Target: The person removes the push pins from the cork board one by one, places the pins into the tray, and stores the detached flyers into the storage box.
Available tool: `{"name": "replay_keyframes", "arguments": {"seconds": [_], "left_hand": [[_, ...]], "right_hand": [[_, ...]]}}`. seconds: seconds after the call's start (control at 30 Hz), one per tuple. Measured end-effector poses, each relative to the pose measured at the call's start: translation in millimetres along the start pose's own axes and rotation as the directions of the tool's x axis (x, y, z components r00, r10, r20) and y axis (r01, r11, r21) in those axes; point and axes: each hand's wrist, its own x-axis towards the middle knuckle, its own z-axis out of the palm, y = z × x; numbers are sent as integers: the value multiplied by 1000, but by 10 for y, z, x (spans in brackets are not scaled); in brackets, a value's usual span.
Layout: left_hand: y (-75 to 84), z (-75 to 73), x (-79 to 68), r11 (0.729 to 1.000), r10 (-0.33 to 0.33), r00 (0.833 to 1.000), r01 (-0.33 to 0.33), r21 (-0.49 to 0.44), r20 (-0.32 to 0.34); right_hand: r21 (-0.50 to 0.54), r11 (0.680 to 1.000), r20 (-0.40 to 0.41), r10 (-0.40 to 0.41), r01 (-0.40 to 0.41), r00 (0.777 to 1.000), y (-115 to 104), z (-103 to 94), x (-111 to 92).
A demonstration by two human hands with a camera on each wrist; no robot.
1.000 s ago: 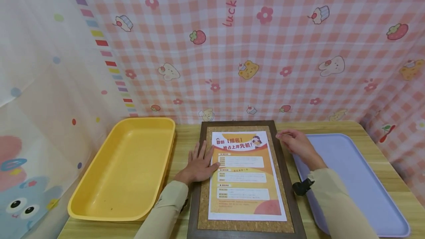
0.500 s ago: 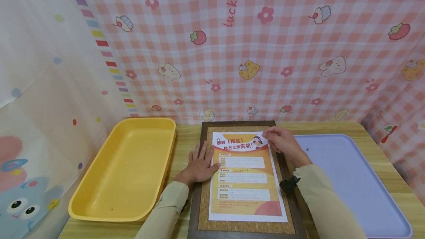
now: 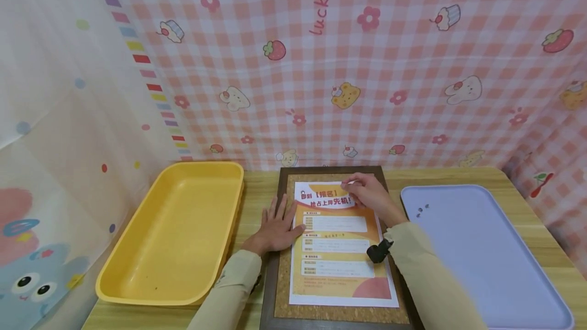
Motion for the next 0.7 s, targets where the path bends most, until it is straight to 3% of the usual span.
{"name": "replay_keyframes", "arguments": {"seconds": [0.33, 0.7], "left_hand": [[12, -22, -9, 1000, -6, 1000, 6, 17, 4], [-23, 15, 38, 999, -18, 1000, 18, 32, 12]], "right_hand": [[-31, 998, 19, 50, -49, 999, -61, 242, 93], [-22, 999, 59, 34, -33, 998, -65, 450, 192]]}}
